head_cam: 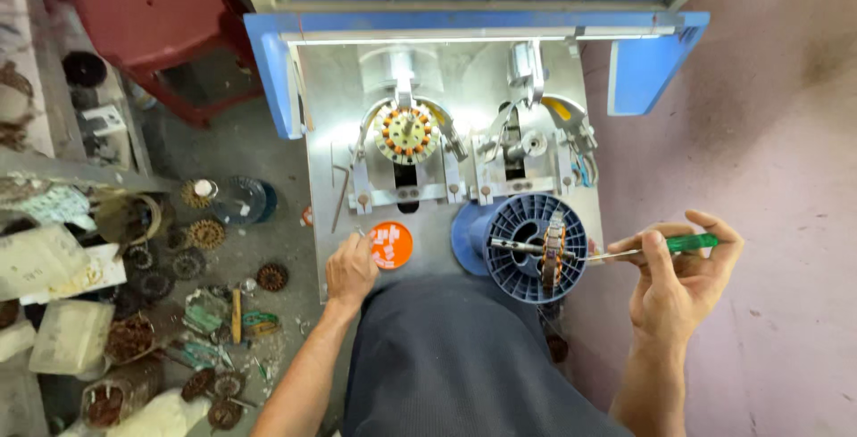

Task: The person inserts small white plastic spacers into the slots of a motor stator using a screwdriver and then scissors. They retrieve the spacers from a plastic container and place them one by one into the stator slots.

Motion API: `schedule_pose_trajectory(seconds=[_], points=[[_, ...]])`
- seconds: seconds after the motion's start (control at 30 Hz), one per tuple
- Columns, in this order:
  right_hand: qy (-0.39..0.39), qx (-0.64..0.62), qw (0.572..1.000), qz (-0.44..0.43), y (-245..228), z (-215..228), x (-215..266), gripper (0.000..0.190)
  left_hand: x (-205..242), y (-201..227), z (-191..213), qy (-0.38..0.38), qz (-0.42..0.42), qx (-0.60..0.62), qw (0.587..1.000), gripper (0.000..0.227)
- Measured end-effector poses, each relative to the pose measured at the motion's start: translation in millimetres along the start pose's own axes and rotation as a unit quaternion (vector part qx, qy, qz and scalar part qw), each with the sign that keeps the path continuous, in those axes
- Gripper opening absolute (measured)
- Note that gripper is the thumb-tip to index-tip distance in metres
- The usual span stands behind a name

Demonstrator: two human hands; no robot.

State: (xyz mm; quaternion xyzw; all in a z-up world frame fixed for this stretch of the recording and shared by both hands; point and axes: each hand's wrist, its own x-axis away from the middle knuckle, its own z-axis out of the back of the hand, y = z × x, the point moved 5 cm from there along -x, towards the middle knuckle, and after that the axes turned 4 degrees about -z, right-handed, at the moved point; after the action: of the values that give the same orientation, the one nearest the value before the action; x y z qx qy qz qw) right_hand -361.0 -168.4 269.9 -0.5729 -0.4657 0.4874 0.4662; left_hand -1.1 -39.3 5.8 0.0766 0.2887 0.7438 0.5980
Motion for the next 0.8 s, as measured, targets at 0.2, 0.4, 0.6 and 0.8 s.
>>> schedule_pose_trajectory(seconds=[0.2, 0.4, 0.6, 0.8], points=[[-0.116, 0.031, 0.993, -0.007, -5, -32, 6, 0.022, -36, 41, 36, 0.043, 0.068, 0.172, 0.982, 0.007], [-0.265, 0.26, 0.923, 0.099, -7, -106, 38, 0.028, -70, 158, 82, -0.062, 0.019, 0.563, 0.824, 0.003], [-0.18, 0.216, 0.947, 0.156, -24, -104, 36, 0.02, -92, 222, 104, -0.069, -0.026, 0.646, 0.76, 0.005], [-0.142, 0.245, 0.943, 0.173, -23, -86, 37, 0.016, -91, 240, 113, -0.095, -0.048, 0.625, 0.773, 0.005]])
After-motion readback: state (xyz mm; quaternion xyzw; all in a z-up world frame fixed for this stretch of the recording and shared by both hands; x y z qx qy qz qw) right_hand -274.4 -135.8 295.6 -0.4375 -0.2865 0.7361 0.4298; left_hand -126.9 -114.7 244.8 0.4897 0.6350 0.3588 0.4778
